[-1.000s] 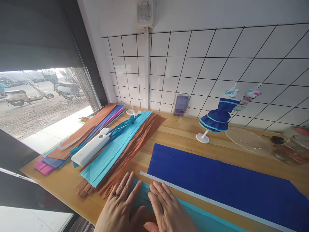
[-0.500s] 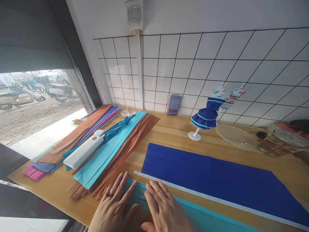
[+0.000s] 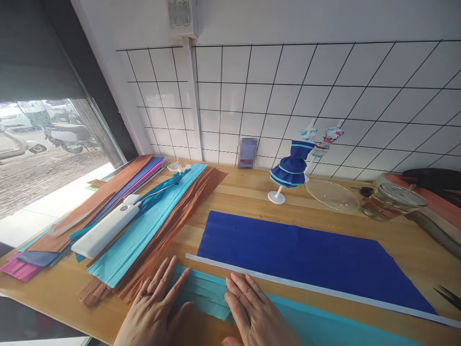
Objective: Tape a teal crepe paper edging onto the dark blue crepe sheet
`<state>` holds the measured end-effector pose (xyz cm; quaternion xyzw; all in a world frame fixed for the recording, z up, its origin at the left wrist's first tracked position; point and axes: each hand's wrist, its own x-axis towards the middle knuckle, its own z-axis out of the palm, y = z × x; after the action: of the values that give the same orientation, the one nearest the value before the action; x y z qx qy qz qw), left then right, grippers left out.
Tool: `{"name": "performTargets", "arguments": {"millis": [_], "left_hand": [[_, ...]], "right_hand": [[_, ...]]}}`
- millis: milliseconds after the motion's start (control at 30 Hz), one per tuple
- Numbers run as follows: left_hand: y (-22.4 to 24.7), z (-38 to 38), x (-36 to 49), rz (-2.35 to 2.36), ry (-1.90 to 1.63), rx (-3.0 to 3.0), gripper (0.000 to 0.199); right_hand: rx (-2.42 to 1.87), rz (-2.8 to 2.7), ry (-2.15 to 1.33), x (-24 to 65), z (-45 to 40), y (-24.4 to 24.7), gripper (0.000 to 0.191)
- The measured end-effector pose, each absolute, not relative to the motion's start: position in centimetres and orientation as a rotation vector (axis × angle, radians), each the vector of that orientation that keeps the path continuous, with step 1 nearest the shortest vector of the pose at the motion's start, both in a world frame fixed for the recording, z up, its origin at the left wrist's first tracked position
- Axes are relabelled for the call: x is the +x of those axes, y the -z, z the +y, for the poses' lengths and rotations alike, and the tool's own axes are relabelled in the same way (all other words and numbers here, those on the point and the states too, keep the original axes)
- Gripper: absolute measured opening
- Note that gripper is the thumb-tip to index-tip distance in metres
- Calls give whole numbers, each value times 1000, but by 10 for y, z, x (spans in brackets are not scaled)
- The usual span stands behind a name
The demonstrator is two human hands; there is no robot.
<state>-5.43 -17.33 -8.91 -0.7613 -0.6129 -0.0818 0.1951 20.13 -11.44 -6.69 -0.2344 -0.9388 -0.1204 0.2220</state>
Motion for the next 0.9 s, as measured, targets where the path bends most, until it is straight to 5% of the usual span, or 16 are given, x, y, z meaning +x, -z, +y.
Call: {"name": "performTargets", "arguments": {"millis": [433, 667, 900], "left_hand": [[85, -172, -54, -1757, 260, -2179, 55], [91, -171, -58, -1755, 370, -2191, 53], [98, -170, -62, -1741, 355, -2193, 57]], "right_hand": [[-635, -2637, 598, 248, -118, 65, 25], [-715, -2654, 478, 248, -121, 61, 38], [-789, -2662, 476, 273, -125, 60, 28]]}}
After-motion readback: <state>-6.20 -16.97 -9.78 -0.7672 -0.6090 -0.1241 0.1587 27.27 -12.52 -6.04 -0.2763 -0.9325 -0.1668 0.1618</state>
